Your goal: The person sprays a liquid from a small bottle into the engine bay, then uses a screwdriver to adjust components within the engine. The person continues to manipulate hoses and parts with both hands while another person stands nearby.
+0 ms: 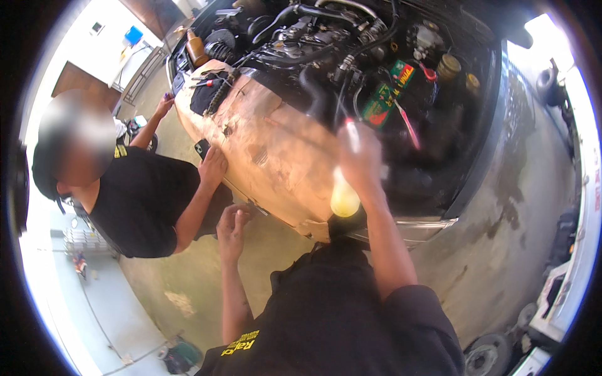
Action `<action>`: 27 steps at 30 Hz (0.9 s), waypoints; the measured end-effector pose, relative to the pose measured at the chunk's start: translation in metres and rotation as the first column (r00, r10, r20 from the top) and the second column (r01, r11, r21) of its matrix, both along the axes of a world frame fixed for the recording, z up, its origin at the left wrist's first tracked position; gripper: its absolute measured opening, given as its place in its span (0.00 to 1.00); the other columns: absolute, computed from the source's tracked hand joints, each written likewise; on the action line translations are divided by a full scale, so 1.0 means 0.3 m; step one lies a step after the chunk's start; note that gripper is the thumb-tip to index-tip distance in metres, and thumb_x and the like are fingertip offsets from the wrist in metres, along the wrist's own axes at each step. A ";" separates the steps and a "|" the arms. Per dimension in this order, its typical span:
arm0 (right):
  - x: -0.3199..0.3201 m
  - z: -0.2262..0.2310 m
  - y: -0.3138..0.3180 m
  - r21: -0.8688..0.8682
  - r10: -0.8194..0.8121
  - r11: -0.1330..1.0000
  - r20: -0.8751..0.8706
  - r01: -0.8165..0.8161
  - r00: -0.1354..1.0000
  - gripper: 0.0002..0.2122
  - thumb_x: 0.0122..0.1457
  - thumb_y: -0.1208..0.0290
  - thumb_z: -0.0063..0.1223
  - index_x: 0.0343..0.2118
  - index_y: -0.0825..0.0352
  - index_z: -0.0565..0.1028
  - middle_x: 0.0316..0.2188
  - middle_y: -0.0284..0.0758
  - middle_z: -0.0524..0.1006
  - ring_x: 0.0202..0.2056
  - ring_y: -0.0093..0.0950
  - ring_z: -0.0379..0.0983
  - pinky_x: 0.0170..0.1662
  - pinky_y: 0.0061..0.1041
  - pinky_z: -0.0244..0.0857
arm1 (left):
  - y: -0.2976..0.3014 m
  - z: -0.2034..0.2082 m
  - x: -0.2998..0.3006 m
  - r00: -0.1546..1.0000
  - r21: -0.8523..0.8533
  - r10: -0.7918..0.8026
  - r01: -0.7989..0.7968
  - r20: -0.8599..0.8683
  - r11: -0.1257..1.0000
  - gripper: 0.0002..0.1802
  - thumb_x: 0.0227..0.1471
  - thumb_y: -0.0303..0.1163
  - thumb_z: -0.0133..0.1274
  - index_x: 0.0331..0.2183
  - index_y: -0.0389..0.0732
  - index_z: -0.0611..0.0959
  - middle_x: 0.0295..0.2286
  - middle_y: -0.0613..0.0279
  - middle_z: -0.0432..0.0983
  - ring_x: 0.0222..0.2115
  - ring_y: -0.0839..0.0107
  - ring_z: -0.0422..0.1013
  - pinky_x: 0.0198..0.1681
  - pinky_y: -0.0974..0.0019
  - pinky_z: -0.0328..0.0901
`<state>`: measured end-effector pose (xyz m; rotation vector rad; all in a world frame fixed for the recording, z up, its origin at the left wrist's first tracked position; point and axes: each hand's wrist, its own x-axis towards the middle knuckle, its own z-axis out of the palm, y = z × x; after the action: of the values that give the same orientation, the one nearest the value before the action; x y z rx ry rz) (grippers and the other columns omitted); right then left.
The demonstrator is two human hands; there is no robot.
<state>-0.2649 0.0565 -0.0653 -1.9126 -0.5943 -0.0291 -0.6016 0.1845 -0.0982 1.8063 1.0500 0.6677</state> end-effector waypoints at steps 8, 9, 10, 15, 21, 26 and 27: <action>-0.047 0.064 0.001 0.038 0.060 0.997 0.070 -0.063 0.996 0.14 0.70 0.63 0.58 0.43 0.72 0.79 0.35 0.48 0.82 0.37 0.48 0.79 0.45 0.42 0.71 | 0.221 0.019 0.259 0.980 0.010 -0.175 0.175 0.099 0.984 0.14 0.73 0.32 0.51 0.48 0.32 0.84 0.44 0.59 0.83 0.43 0.70 0.79 0.50 0.66 0.72; -0.053 0.072 0.018 0.037 0.074 0.996 0.097 -0.077 0.993 0.13 0.70 0.64 0.57 0.41 0.72 0.79 0.35 0.47 0.82 0.36 0.48 0.79 0.43 0.42 0.71 | 0.234 0.035 0.296 0.975 0.013 -0.200 0.200 0.095 0.980 0.13 0.72 0.31 0.51 0.47 0.32 0.84 0.43 0.57 0.84 0.43 0.70 0.79 0.50 0.65 0.72; -0.052 0.092 0.041 0.018 0.041 0.999 0.147 -0.044 0.988 0.12 0.70 0.65 0.58 0.40 0.72 0.78 0.33 0.47 0.81 0.34 0.48 0.79 0.42 0.42 0.71 | 0.258 0.028 0.337 0.966 0.046 -0.235 0.231 0.105 0.972 0.13 0.71 0.31 0.53 0.47 0.32 0.85 0.42 0.57 0.85 0.42 0.70 0.80 0.49 0.65 0.73; -0.090 0.108 0.176 0.034 -0.084 0.996 0.269 0.078 0.959 0.10 0.69 0.69 0.58 0.38 0.72 0.77 0.31 0.47 0.80 0.32 0.50 0.77 0.38 0.44 0.69 | 0.422 0.027 0.492 0.895 0.154 -0.428 0.409 0.123 0.899 0.11 0.69 0.29 0.55 0.46 0.31 0.86 0.40 0.54 0.87 0.39 0.67 0.82 0.45 0.63 0.74; -0.157 0.128 0.293 -0.037 -0.177 0.983 0.096 0.181 0.979 0.11 0.71 0.66 0.57 0.38 0.70 0.78 0.30 0.44 0.79 0.31 0.45 0.77 0.39 0.40 0.70 | 0.633 0.034 0.637 0.838 0.221 -0.535 0.505 0.107 0.835 0.11 0.69 0.29 0.55 0.46 0.35 0.86 0.39 0.53 0.87 0.38 0.64 0.82 0.45 0.61 0.74; -0.202 0.101 0.408 -0.027 -0.286 0.957 0.115 0.290 0.951 0.12 0.70 0.64 0.58 0.37 0.70 0.80 0.29 0.42 0.80 0.35 0.39 0.77 0.44 0.39 0.69 | 0.725 -0.025 0.742 0.800 0.285 -0.578 0.522 0.161 0.804 0.10 0.68 0.29 0.55 0.45 0.38 0.87 0.40 0.54 0.85 0.40 0.58 0.81 0.47 0.58 0.73; -0.213 0.121 0.422 -0.020 -0.292 0.956 0.014 0.292 0.956 0.12 0.70 0.64 0.58 0.37 0.70 0.80 0.29 0.42 0.80 0.35 0.40 0.77 0.44 0.39 0.69 | 0.731 -0.041 0.755 0.795 0.313 -0.590 0.530 0.140 0.788 0.09 0.68 0.28 0.55 0.45 0.38 0.87 0.41 0.54 0.85 0.40 0.56 0.81 0.47 0.57 0.73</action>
<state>-0.3287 0.1832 -0.0290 -2.0079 -0.3155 -0.2240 -0.3752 0.4039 -0.1105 2.0705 0.2280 0.6344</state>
